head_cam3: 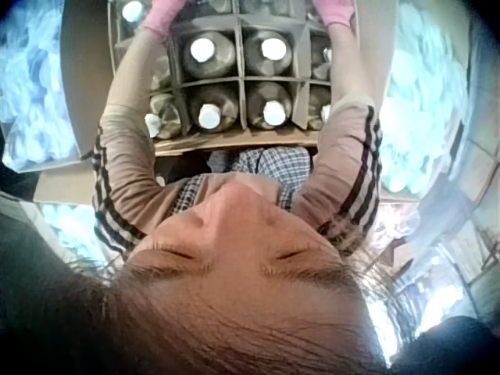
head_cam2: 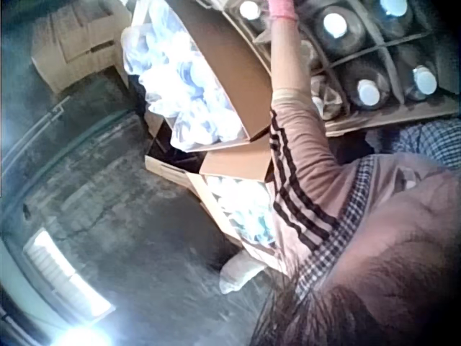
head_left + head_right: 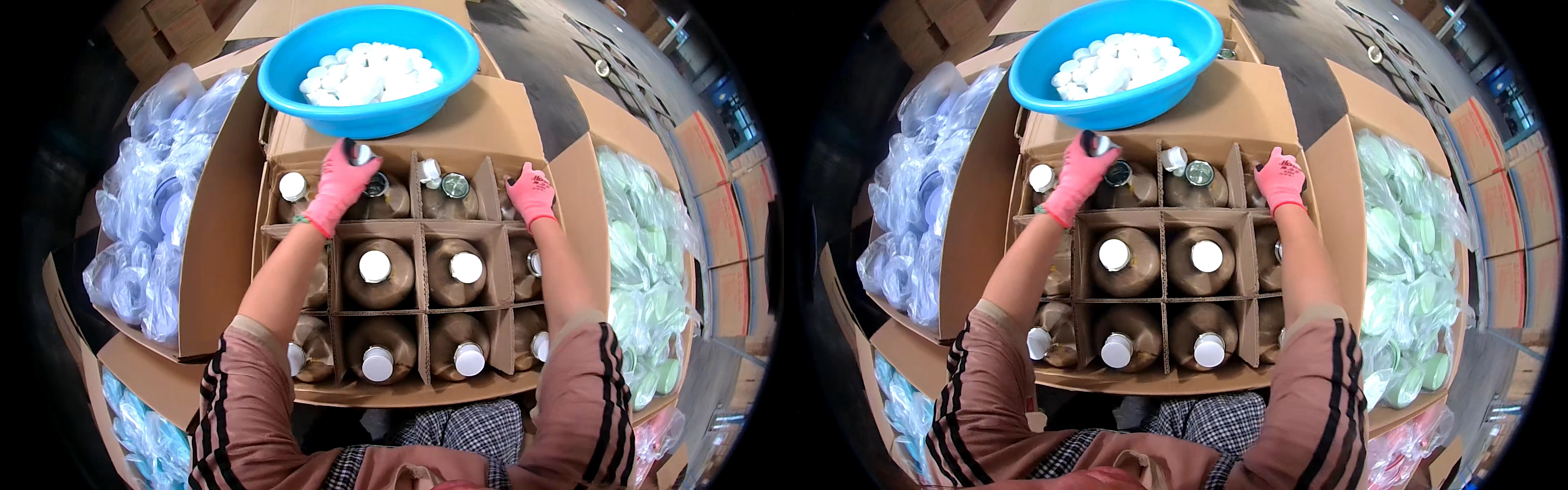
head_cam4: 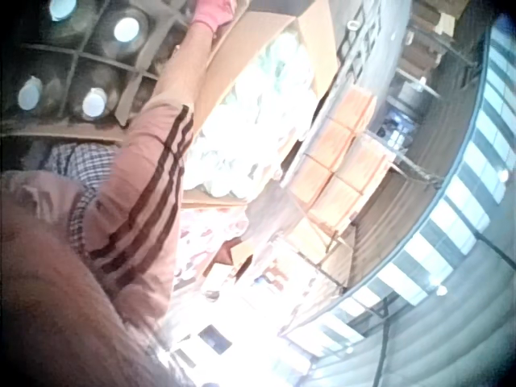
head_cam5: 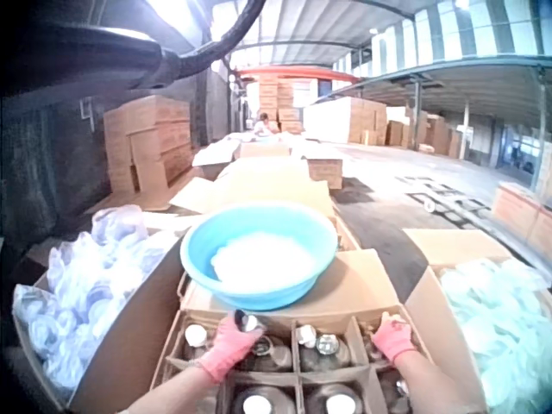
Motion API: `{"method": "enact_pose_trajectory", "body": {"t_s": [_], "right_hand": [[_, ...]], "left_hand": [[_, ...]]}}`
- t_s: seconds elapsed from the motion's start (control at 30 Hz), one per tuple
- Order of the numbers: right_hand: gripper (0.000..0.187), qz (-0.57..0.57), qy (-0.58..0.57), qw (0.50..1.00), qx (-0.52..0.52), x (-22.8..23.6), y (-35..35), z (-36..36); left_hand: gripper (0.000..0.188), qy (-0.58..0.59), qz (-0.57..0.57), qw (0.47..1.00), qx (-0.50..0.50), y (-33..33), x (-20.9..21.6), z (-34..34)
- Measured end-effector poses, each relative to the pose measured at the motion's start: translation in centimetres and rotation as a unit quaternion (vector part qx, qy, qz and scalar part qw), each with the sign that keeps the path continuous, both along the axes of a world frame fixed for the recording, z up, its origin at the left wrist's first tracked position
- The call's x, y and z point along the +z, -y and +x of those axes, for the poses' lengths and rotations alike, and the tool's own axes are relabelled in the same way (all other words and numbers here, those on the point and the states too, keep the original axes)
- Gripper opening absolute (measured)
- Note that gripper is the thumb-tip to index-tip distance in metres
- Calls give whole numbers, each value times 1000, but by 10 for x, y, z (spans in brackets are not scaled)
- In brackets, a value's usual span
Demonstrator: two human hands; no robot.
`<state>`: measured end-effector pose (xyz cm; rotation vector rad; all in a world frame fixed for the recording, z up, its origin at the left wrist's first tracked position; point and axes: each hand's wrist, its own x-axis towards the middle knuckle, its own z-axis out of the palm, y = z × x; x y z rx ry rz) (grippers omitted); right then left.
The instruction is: The person sits on the floor in a warehouse and assembles thermos jugs. They place white caps on glass bottles in a cardboard box, then pick up blue and green thermos jugs from surrounding boxes. For each jug, they remove the lid, insert a stainless steel inner liner, and reassemble the unit before placing it into a plastic bag.
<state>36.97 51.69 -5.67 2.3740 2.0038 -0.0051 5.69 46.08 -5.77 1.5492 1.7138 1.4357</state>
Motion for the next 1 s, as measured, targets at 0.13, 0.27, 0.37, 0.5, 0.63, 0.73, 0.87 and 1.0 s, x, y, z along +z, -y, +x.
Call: {"method": "enact_pose_trajectory", "body": {"t_s": [0.13, 0.27, 0.37, 0.5, 0.63, 0.73, 0.87, 1.0], "right_hand": [[49, 197, 58, 960, 189, 11, 2, -43], [37, -42, -97, 944, 314, 11, -2, -107], [28, -34, 36, 957, 287, -4, -2, -137], [28, 30, 73, 948, 308, -26, 6, -149], [28, 41, 14, 958, 283, -38, 9, -142], [31, -37, -24, 968, 246, -30, 3, -150], [37, 52, -18, 959, 277, -38, 2, -131], [53, 165, -178, 931, 272, -2, 19, -112]], "left_hand": [[49, -314, -52, 945, -72, 4, -21, 8], [47, -394, -180, 892, -128, 13, -1, 13], [59, -415, -218, 865, -181, 8, 12, 10], [65, -411, -268, 847, -204, -9, 12, 6], [57, -416, -237, 866, -143, -1, 2, 12], [52, -417, -231, 872, -106, 10, 4, 16], [49, -432, -209, 871, -101, 7, 3, 26], [48, -444, -236, 860, -86, 7, -7, 23]]}}
